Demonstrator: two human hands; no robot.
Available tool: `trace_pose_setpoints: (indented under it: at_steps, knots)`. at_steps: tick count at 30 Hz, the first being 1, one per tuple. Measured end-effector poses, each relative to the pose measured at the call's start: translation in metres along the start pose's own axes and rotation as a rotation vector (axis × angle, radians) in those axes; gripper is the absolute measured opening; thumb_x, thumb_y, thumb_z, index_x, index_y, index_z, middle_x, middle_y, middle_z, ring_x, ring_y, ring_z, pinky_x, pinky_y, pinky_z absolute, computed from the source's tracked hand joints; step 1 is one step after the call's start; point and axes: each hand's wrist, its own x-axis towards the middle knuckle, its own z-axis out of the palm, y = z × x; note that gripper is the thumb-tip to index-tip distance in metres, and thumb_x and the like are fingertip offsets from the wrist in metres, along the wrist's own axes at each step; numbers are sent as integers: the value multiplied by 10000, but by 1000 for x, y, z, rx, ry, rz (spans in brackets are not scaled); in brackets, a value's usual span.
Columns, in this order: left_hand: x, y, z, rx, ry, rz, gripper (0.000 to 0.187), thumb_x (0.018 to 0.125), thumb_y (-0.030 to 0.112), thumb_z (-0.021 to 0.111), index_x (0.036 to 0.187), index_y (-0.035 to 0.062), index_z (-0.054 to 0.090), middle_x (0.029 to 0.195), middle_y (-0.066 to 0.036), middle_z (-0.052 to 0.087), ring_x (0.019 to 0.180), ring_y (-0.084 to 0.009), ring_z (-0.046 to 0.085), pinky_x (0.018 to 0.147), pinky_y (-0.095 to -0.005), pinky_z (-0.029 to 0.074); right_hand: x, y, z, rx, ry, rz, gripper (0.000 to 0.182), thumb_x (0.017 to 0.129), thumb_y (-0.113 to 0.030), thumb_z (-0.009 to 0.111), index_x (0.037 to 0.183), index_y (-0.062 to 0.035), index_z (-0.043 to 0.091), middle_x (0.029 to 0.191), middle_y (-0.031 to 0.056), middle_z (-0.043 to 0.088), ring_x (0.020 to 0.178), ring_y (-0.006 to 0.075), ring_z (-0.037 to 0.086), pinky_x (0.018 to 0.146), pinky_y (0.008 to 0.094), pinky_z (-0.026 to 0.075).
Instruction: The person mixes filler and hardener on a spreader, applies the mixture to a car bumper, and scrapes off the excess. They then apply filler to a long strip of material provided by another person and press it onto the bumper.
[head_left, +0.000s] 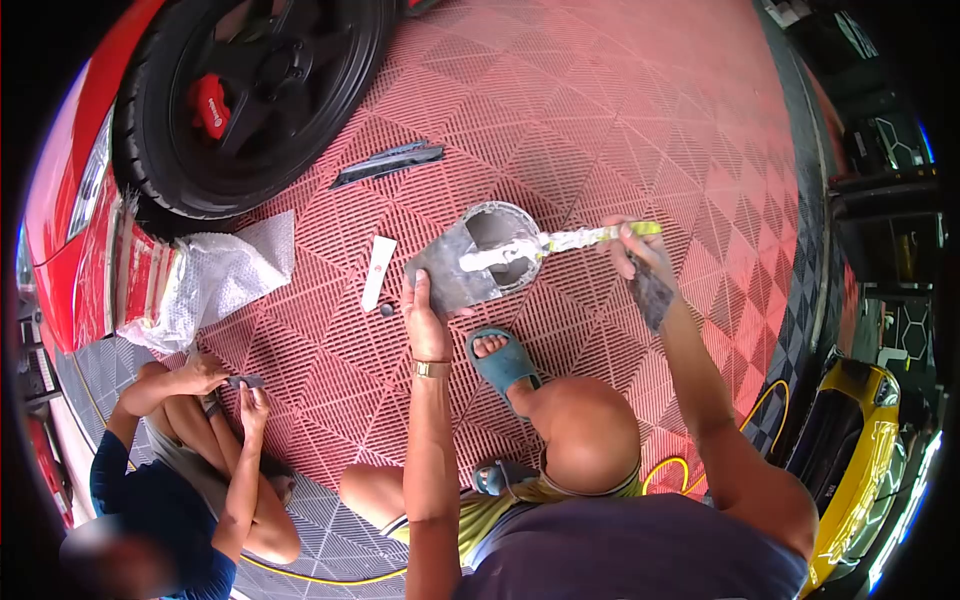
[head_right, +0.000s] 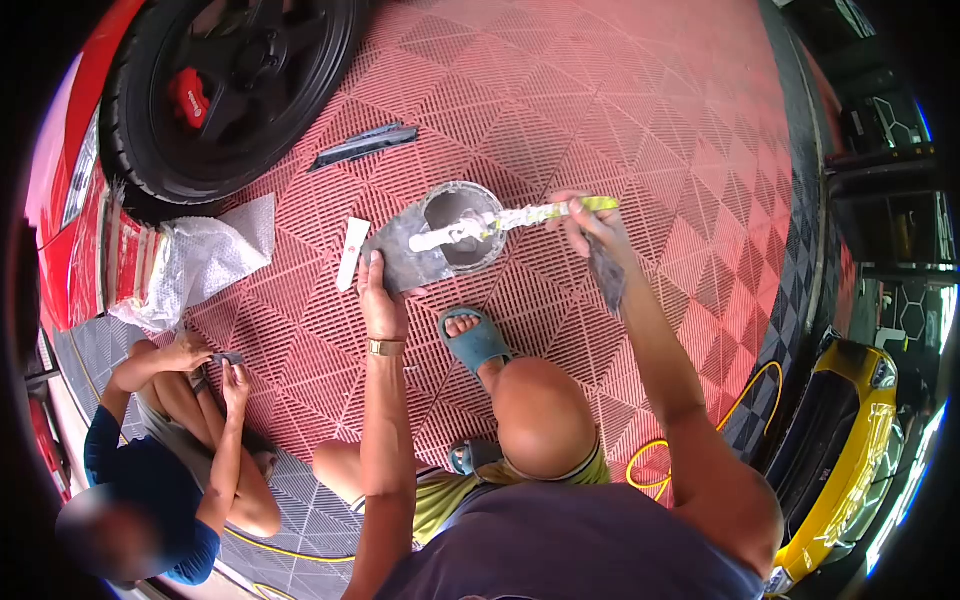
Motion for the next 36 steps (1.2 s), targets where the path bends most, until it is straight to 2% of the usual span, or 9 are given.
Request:
trace_pose_setpoints:
  at_steps: [3, 7, 11, 16, 23, 24, 27, 31, 36]
  knots:
    - [1, 1, 2, -24, -29, 0, 250, 950, 236, 479, 1146, 87, 521, 1000, -64, 613, 801, -184, 640, 431, -334, 572, -1, 15, -8, -70, -36, 45, 299, 934, -177, 531, 1120, 53, 574, 678, 131, 614, 495, 65, 484, 471, 191, 381]
    - [2, 3, 2, -19, 5, 4, 231, 953, 222, 472, 1130, 89, 536, 985, -68, 619, 789, -177, 641, 430, -330, 572, -7, 21, -11, 118, -162, 76, 306, 934, -178, 519, 1141, 39, 578, 801, 170, 638, 505, 54, 429, 477, 170, 374]
    - [9, -3, -6, -5, 21, 4, 232, 948, 220, 481, 1134, 95, 543, 994, -71, 621, 780, -176, 639, 418, -315, 565, -7, 14, -2, -91, -90, 119, 309, 914, -133, 503, 1157, 45, 569, 886, 140, 648, 522, 42, 414, 480, 172, 367]
    - [23, 5, 2, -2, 24, -6, 234, 944, 220, 487, 1131, 93, 549, 969, -62, 623, 757, -176, 638, 413, -312, 565, 2, 1, 0, -164, -102, 132, 216, 869, -137, 576, 1020, 17, 573, 776, 43, 585, 523, 8, 377, 462, 153, 307]
    - [35, 27, 20, 61, -63, 23, 237, 955, 215, 465, 1112, 59, 549, 956, -64, 612, 731, -176, 642, 416, -314, 571, 4, -10, -19, 176, -239, 194, 320, 902, -203, 556, 1102, 47, 544, 750, 58, 573, 471, 22, 402, 415, 155, 321]
    - [35, 29, 21, 64, -62, 23, 239, 955, 215, 466, 1116, 57, 545, 960, -65, 611, 732, -175, 642, 418, -313, 571, 2, -11, -21, 189, -154, 262, 332, 911, -205, 542, 1121, 52, 552, 715, 82, 584, 450, 30, 404, 403, 158, 324]
    - [38, 31, 21, 65, -84, 35, 251, 953, 216, 471, 1139, 57, 530, 978, -69, 608, 738, -173, 642, 423, -307, 572, -1, -23, -24, -140, -197, 336, 325, 938, -180, 470, 1133, 64, 558, 703, 90, 594, 451, 40, 401, 414, 159, 351]
    - [36, 30, 21, 51, -78, 46, 254, 951, 211, 475, 1145, 55, 527, 982, -76, 608, 730, -174, 640, 425, -309, 573, -3, -38, -14, -332, -375, 426, 309, 921, -225, 508, 1058, 32, 611, 556, -13, 497, 433, 27, 357, 404, 182, 273]
    - [34, 25, 17, 58, -95, 48, 247, 952, 213, 474, 1135, 59, 536, 977, -78, 612, 722, -172, 638, 430, -308, 574, -10, -38, -13, -320, -332, 472, 327, 916, -276, 539, 996, 34, 604, 531, -48, 440, 440, 19, 352, 413, 185, 253]
